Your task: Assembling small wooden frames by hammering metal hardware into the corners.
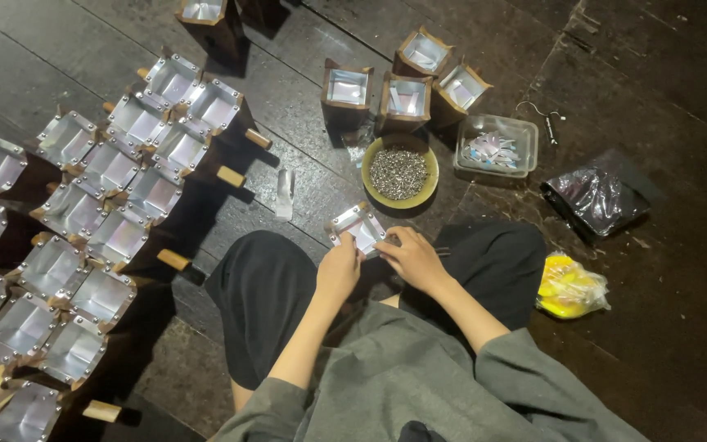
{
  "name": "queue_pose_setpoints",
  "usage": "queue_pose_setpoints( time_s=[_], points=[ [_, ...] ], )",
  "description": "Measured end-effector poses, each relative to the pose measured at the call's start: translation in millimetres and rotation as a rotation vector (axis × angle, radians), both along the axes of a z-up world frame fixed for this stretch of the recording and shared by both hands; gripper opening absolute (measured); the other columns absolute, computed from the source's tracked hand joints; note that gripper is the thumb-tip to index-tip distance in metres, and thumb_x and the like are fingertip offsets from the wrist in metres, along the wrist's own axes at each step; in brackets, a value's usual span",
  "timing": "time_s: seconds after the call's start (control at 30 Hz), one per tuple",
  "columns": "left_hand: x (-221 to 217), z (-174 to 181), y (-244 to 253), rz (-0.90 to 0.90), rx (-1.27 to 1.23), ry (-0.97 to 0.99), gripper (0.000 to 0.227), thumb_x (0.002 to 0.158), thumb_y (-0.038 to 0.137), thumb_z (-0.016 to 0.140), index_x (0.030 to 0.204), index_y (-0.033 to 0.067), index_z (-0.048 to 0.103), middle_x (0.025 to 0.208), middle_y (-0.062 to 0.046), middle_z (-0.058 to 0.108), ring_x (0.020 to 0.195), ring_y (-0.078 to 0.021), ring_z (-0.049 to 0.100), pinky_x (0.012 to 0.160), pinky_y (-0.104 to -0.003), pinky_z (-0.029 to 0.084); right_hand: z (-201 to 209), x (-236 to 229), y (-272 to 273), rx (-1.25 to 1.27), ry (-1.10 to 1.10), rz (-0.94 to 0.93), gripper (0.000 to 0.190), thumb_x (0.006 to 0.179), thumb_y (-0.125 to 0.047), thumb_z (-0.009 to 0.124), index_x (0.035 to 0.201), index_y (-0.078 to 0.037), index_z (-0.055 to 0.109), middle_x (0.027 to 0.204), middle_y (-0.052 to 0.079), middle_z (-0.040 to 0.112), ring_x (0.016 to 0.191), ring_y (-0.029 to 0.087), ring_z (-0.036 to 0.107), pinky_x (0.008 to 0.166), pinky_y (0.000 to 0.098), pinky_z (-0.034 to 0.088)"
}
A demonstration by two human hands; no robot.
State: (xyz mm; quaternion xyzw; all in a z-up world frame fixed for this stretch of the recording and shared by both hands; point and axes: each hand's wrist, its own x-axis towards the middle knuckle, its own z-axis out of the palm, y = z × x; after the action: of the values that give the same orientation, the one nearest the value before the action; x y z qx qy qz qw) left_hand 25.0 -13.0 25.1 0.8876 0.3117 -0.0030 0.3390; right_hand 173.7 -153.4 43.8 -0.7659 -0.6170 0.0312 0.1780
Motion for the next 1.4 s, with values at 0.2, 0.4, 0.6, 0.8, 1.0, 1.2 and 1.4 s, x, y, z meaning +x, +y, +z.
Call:
queue_pose_setpoints(
  time_s=[0.2,0.4,0.6,0.8,1.0,1.2,1.4],
  points=[
    [-4.6,-1.1,-7.5,-0.034,0.237,-0.034,0.024,0.089,0.021,0.071,0.098,0.0108,0.051,0.074,-0.013,0.071,0.076,-0.0335,0.074,0.086,-0.045,0.053,-18.0,-5.4,-0.4,0.03,0.021,-0.042,0.016,0.089,-0.019,0.071,0.103,-0.025,0.074,0.109,0.003,0.06,0.1,0.024,0.064,0.082,0.0345,0.053],
    [-11.2,16.3,-9.3,-0.056,0.414,-0.14,0.025,0.084,0.026,0.077,0.09,0.015,0.055,0.073,-0.004,0.068,0.086,-0.0235,0.072,0.096,-0.042,0.047,-14.4,-10.0,0.4,0.035,0.126,-0.074,0.015,0.091,-0.014,0.069,0.103,-0.021,0.075,0.11,0.004,0.059,0.101,0.023,0.067,0.086,0.0323,0.056],
    [-17.5,2.5,-13.6,-0.069,0.409,-0.245,0.032,0.079,0.028,0.082,0.088,0.013,0.055,0.074,-0.004,0.066,0.085,-0.024,0.07,0.09,-0.039,0.051,-33.0,-17.0,2.8,0.158,0.421,-0.204,0.014,0.09,-0.012,0.074,0.103,-0.016,0.078,0.112,0.005,0.058,0.104,0.025,0.067,0.091,0.0339,0.056],
    [-19.8,-3.0,-12.8,-0.061,0.445,-0.342,0.032,0.078,0.029,0.08,0.083,0.0144,0.053,0.069,-0.003,0.06,0.076,-0.0232,0.067,0.083,-0.036,0.051,-50.3,-43.0,7.8,0.293,0.798,-0.535,0.036,0.082,0.0,0.074,0.116,-0.008,0.067,0.119,0.01,0.052,0.107,0.027,0.061,0.087,0.0362,0.06],
    [-17.1,-8.1,-10.3,-0.027,0.463,-0.387,0.03,0.077,0.028,0.079,0.082,0.0145,0.052,0.066,-0.002,0.057,0.071,-0.0232,0.065,0.08,-0.036,0.05,-46.7,-79.1,30.6,0.353,1.248,-0.927,0.077,0.082,-0.002,0.074,0.143,-0.002,0.028,0.133,0.024,0.041,0.126,0.036,0.046,0.105,0.0498,0.044],
    [-16.3,-4.2,-8.1,-0.006,0.412,-0.38,0.03,0.076,0.029,0.077,0.08,0.0157,0.051,0.063,-0.004,0.056,0.063,-0.0264,0.064,0.07,-0.036,0.051,-20.7,-89.1,42.4,0.369,1.699,-1.088,0.073,0.09,-0.01,0.074,0.145,-0.016,0.026,0.131,0.011,0.04,0.118,0.027,0.046,0.105,0.0535,0.041],
    [-7.3,-13.2,-22.2,0.108,0.345,-0.331,0.029,0.075,0.028,0.078,0.082,0.0138,0.053,0.065,-0.009,0.059,0.061,-0.0322,0.066,0.061,-0.039,0.053,-51.5,-57.8,40.4,0.265,1.692,-1.106,0.078,0.077,-0.009,0.082,0.144,-0.018,0.045,0.108,0.012,0.052,0.097,0.025,0.049,0.091,0.0424,0.043]
  ],
)
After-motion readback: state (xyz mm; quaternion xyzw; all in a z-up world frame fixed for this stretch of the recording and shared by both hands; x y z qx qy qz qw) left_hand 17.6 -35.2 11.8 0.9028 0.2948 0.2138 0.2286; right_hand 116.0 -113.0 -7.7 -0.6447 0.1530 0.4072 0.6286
